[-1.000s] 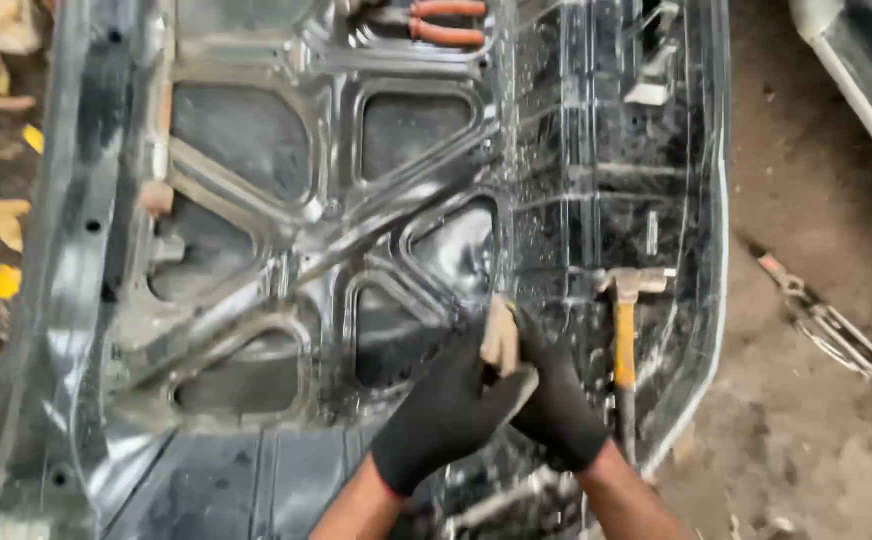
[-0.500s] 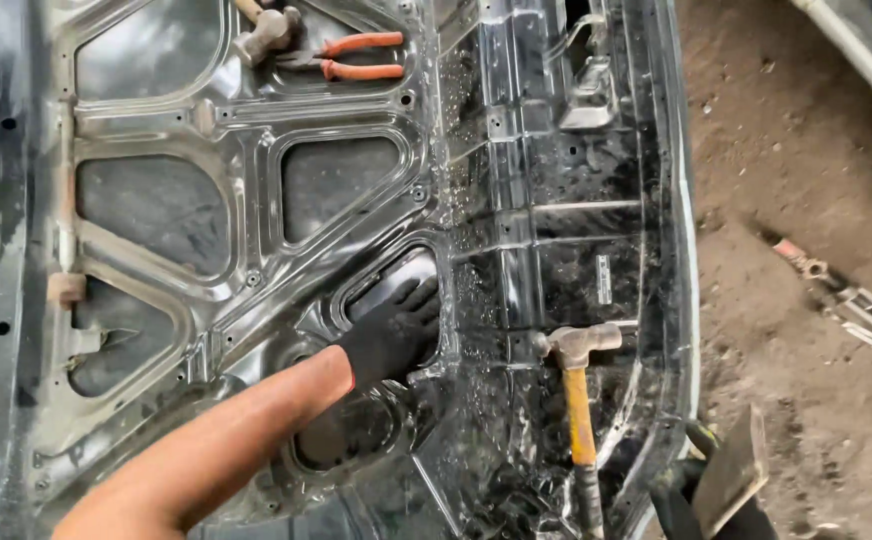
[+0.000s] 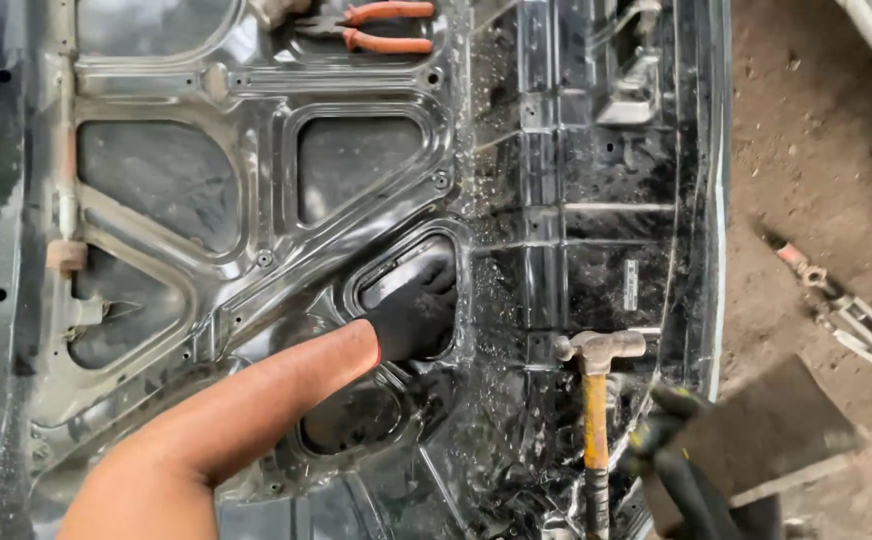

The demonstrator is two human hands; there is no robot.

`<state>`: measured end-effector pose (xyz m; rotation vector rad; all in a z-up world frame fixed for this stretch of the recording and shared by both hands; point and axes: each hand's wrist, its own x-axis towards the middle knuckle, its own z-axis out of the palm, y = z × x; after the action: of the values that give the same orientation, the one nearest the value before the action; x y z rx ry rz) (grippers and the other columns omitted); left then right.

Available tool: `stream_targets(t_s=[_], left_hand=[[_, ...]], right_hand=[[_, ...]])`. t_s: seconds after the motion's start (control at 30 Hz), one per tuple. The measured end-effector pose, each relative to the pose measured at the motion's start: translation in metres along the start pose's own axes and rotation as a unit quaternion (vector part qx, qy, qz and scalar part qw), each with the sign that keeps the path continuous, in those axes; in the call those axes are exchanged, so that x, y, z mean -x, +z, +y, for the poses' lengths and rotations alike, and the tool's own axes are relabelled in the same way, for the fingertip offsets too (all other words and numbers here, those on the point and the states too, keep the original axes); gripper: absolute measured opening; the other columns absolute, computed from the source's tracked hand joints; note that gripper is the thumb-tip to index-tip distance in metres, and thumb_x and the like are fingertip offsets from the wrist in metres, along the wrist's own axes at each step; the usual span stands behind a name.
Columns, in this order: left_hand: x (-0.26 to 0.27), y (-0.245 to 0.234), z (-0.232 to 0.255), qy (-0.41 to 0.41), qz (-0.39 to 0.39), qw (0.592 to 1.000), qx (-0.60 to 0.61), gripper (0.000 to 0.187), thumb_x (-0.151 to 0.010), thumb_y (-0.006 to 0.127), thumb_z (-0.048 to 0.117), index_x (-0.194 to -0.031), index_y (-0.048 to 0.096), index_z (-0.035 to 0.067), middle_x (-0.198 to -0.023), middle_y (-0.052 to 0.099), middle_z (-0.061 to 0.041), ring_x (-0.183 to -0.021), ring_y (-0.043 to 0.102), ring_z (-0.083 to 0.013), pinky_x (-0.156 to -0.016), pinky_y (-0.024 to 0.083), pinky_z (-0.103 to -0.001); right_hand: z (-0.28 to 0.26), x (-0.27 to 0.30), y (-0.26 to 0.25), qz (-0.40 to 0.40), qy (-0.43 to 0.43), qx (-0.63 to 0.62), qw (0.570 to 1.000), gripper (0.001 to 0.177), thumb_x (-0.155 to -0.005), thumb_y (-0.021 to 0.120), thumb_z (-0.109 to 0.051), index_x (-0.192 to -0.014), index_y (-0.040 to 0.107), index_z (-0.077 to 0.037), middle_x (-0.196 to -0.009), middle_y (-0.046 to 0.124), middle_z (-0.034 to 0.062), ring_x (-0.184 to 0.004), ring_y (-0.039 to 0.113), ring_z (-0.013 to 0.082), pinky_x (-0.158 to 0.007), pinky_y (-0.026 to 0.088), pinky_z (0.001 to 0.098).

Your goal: The person uses a hammer and a metal block to repeatedly strike and flatten a large, curved metal car part. They work along the edges and inner sections of the part, which is resting on the ground.

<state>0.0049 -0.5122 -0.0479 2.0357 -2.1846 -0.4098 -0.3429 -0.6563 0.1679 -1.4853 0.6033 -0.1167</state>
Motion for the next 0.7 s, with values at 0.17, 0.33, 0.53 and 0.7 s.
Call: stream_targets(t_s=[0.17,0.33,0.53,0.7], left_hand=[[0.016,0.003,0.0,-0.008,0.103,0.993,0.065,0.03,-0.084,0.065,0.034,-0.102,0.076,0.012,-0.136,0.061,-0.014,-0.142,0.042,-0.0395,-0.115,0.029,-0.057],[0.034,0.023,0.005,-0.033,0.189,0.975,0.109,0.038,-0.083,0.065,0.031,-0.117,0.073,0.015,-0.145,0.058,-0.009,-0.142,0.043,-0.0363,-0.114,0.03,-0.058],[0.054,-0.004,0.007,-0.09,0.257,0.953,0.136,0.048,-0.077,0.072,0.038,-0.116,0.071,0.011,-0.13,0.066,-0.012,-0.13,0.052,-0.0404,-0.106,0.034,-0.058],[0.084,-0.025,0.018,-0.227,0.318,0.842,0.373,0.061,-0.077,0.076,0.025,-0.128,0.057,-0.002,-0.112,0.068,-0.023,-0.109,0.065,-0.0396,-0.093,0.05,-0.045]], right_hand=[[-0.041,-0.132,0.056,-0.043,-0.033,-0.032,0.998,0.038,-0.099,0.05,-0.008,-0.134,0.054,0.008,-0.116,0.071,0.0238,-0.108,0.074,0.0351,-0.095,0.061,0.0482],[-0.027,-0.201,0.114,-0.054,-0.014,-0.012,0.998,0.031,-0.1,0.054,-0.005,-0.129,0.053,0.003,-0.109,0.071,0.0193,-0.106,0.074,0.0316,-0.095,0.064,0.0458],[0.057,-0.251,0.128,-0.103,-0.166,0.29,0.937,0.014,-0.103,0.066,-0.002,-0.117,0.065,-0.002,-0.11,0.072,0.0116,-0.098,0.074,0.0223,-0.087,0.062,0.0366],[0.079,-0.261,0.167,-0.038,-0.011,0.14,0.989,0.028,-0.1,0.066,-0.008,-0.124,0.054,-0.001,-0.096,0.061,0.0137,-0.075,0.058,0.0258,-0.065,0.048,0.0411]])
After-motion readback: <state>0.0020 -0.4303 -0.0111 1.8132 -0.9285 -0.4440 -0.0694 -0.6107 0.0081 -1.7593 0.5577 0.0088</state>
